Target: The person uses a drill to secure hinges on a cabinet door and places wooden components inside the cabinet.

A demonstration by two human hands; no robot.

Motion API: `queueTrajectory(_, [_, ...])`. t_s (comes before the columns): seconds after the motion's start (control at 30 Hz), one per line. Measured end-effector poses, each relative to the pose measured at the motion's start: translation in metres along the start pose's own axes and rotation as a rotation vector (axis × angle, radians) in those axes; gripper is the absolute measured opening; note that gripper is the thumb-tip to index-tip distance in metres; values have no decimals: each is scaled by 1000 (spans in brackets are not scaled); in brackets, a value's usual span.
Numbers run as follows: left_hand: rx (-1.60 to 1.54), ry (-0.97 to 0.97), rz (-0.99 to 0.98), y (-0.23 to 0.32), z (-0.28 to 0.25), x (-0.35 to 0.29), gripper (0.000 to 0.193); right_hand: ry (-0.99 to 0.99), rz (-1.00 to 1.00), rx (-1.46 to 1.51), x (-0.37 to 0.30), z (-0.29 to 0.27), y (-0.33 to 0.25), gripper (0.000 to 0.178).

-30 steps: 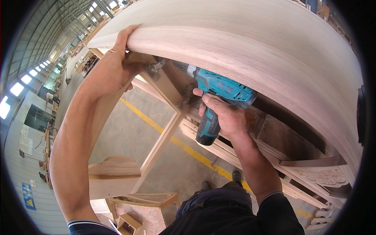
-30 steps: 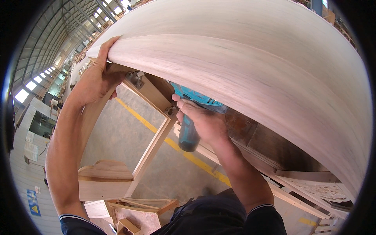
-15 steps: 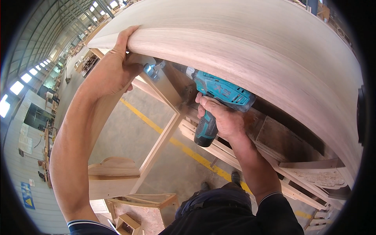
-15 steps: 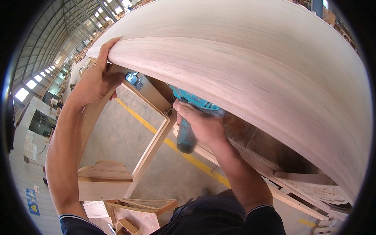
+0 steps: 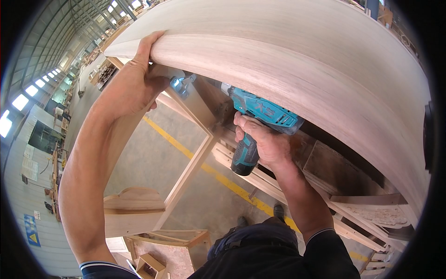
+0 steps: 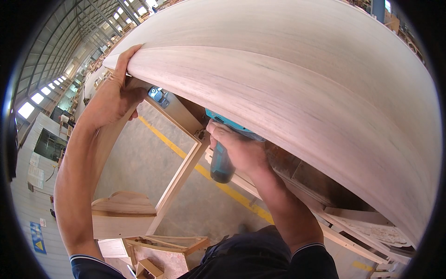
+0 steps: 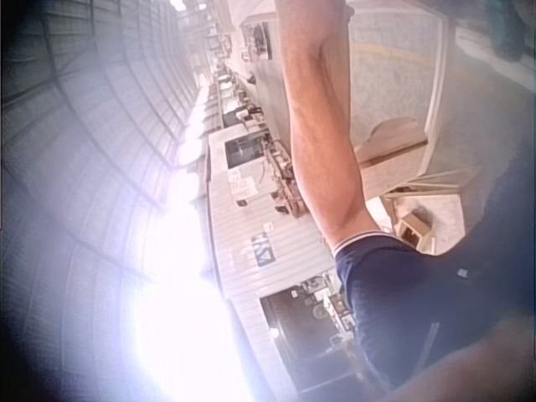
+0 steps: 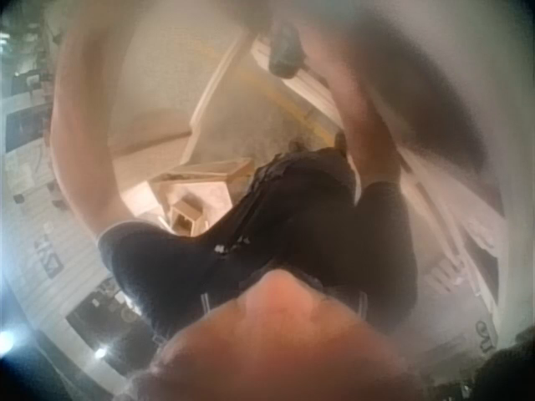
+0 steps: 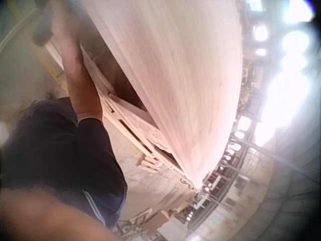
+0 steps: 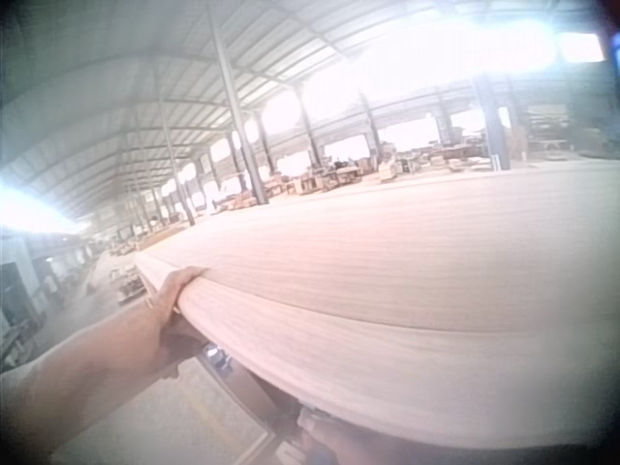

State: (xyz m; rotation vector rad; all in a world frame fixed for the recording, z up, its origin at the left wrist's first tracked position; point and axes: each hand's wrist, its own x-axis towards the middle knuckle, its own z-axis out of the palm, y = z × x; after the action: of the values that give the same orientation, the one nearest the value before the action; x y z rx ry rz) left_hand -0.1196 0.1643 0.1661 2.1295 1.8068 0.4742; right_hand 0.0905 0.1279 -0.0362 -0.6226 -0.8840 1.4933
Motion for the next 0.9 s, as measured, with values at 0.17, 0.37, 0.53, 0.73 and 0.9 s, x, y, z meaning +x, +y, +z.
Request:
queueTrajectory(0.17, [2, 7, 10, 0, 0, 1, 92, 8, -8, -22, 1, 0, -2, 13])
queueTrajectory(0.37, [-11, -5, -7, -1, 0, 1, 94, 13, -28, 6, 0, 4, -5, 15])
queueTrajectory(0.53, [4, 9, 9, -2, 0, 2, 95, 6, -9, 3, 2, 2, -8, 14])
queueTrajectory(0.73, [6, 11, 3, -2, 0, 2, 94, -12, -37, -154, 4, 7, -12, 13])
queueTrajectory(0.9, [9, 18, 16, -3, 0, 2, 93, -19, -44, -175, 6, 6, -14, 14])
